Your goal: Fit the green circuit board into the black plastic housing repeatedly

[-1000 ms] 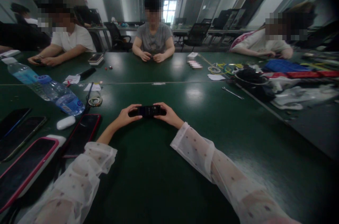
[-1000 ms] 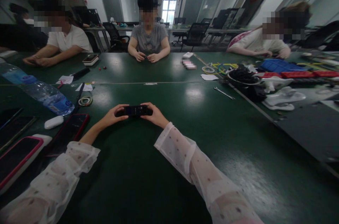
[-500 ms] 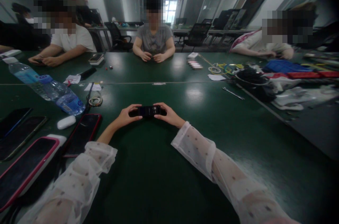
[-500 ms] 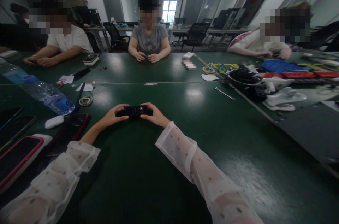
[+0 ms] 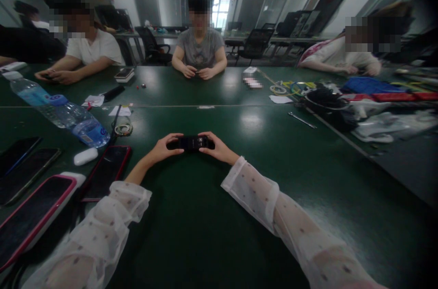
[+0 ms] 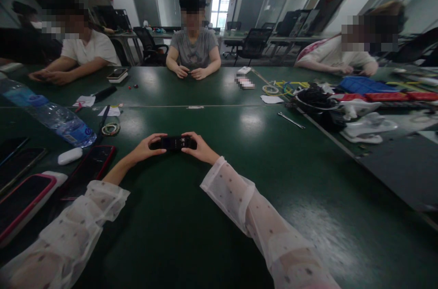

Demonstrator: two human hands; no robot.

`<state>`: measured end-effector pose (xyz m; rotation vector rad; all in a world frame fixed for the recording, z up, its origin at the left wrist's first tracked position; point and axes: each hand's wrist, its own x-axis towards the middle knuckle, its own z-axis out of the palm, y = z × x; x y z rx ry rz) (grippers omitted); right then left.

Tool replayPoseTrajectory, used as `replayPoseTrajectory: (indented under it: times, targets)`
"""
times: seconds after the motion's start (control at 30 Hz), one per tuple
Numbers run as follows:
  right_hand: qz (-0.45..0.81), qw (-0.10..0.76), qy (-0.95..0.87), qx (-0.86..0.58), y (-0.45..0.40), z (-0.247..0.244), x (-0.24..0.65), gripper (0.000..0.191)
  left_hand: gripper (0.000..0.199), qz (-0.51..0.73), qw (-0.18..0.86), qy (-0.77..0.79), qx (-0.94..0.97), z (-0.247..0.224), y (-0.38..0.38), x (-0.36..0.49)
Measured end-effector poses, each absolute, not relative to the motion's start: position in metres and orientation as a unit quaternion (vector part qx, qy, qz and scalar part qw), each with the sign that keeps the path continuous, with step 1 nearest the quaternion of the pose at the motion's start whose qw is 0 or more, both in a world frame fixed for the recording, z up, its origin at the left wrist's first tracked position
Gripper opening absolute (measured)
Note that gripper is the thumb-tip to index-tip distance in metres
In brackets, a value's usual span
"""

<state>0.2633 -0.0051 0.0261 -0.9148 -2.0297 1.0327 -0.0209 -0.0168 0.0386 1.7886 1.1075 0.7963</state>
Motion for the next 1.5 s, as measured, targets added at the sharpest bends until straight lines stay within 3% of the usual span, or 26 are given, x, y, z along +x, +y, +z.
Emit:
replayPoseTrajectory:
  times: [0.33,0.63,0.87,1.03,1.5]
  targets:
    - [0.306,0.333,-0.79,-0.413,-0.004,0.019,0.265,0.054,0.065,0.302,0.418,0.466,0.719,0.04,-0.017,-0.021]
    - [0.23,0.342,-0.78,-0.471,-0.003,0.013,0.259,0.057,0.066,0.285,0.295,0.521,0.749,0.023,-0.009,-0.022]
    - [0.252,0.367,-0.765,-0.466,-0.006,0.019,0.256,0.051,0.067,0.262,0.216,0.536,0.773,0.01,-0.002,-0.023]
    - [0.256,0.376,-0.765,-0.456,-0.003,0.014,0.257,0.061,0.061,0.248,0.172,0.533,0.79,0.008,-0.002,-0.021]
    - [0.269,0.389,-0.748,-0.466,-0.002,0.009,0.256,0.062,0.061,0.238,0.158,0.534,0.796,0.013,-0.007,-0.018]
